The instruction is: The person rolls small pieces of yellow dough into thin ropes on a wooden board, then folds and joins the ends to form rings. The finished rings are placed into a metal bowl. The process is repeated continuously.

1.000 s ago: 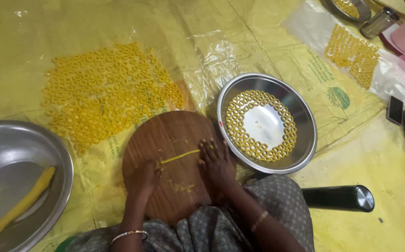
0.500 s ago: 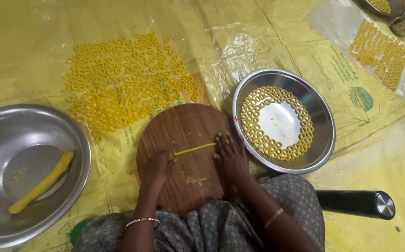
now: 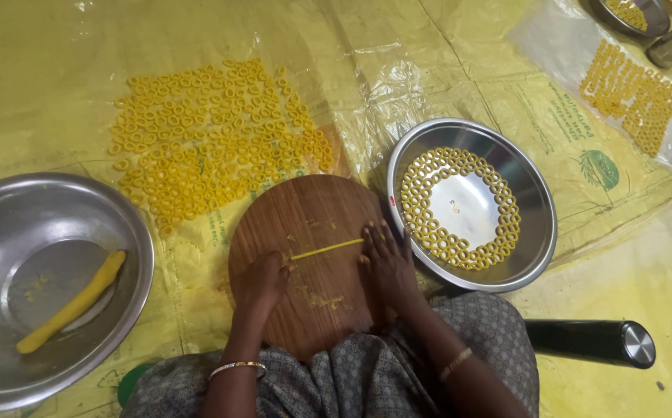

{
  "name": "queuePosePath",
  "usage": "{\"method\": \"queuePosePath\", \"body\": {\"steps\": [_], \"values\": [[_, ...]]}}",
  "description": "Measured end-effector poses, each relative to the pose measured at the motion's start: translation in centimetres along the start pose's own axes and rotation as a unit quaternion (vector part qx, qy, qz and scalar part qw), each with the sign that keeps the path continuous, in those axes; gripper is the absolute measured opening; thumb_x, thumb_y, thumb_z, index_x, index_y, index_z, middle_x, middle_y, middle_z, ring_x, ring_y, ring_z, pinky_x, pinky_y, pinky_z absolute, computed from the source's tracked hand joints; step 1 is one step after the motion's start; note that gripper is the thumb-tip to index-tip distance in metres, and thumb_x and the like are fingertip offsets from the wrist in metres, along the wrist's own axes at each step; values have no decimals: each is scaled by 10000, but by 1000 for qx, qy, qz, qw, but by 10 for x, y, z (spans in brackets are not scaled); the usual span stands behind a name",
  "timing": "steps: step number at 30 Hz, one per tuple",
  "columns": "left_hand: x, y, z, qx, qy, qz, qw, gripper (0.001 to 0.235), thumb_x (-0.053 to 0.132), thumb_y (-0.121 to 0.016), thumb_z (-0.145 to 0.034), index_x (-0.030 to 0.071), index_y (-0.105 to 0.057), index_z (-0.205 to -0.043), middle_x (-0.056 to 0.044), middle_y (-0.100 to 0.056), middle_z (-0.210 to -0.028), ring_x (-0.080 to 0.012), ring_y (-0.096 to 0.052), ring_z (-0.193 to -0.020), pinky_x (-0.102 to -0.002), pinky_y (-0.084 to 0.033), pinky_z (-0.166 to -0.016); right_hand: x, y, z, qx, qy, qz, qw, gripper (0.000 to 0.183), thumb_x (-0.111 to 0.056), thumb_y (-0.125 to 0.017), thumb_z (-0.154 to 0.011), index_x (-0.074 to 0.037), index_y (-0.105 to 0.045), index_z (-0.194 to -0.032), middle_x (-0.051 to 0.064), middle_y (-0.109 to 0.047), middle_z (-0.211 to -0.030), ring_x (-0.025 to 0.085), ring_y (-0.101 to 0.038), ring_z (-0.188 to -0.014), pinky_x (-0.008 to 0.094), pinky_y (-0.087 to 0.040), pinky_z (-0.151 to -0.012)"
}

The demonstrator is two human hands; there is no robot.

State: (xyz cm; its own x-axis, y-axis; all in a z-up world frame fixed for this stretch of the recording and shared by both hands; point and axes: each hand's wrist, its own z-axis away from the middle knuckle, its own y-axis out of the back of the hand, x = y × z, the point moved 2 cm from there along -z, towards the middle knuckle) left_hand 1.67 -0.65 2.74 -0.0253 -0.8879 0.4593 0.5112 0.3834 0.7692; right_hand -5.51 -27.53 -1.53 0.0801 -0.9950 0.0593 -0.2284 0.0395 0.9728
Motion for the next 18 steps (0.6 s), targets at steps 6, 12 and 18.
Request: {"method": "queuePosePath", "body": {"steps": [6, 12, 18], "values": [[-4, -6, -4, 70, -45, 32, 996, 314, 330, -647, -924, 108, -648, -1146, -118, -673, -1142, -316, -677, -1035, -500, -506, -878, -5, 9, 25, -20, -7, 30, 999, 605, -384, -391, -1033, -74, -395, -1552, 80, -363, -1636, 262, -214, -1552, 603, -35, -1239], [-6, -7, -5, 38, -25, 10, 999, 245, 324, -611, -982, 90, -658, -1039, -125, -692, -1118, -317, -689, -1047, -492, -519, -896, 12, 2, -15, -12, 3, 27, 1000, 590, -402, -394, -1061, -97, -397, -1567, 50, -366, -1641, 269, -206, -1577, 599, -53, -1254], [-7, -9, -1, 47, -30, 23, 998, 276, 349, -627, -961, 94, -652, -1063, -128, -690, -1125, -328, -679, -1042, -497, -510, -893, -2, 15, 26, -17, -8, 42, 999, 623, -412, -387, -1017, -71, -396, -1539, 73, -370, -1624, 263, -234, -1540, 601, -45, -1231]]}}
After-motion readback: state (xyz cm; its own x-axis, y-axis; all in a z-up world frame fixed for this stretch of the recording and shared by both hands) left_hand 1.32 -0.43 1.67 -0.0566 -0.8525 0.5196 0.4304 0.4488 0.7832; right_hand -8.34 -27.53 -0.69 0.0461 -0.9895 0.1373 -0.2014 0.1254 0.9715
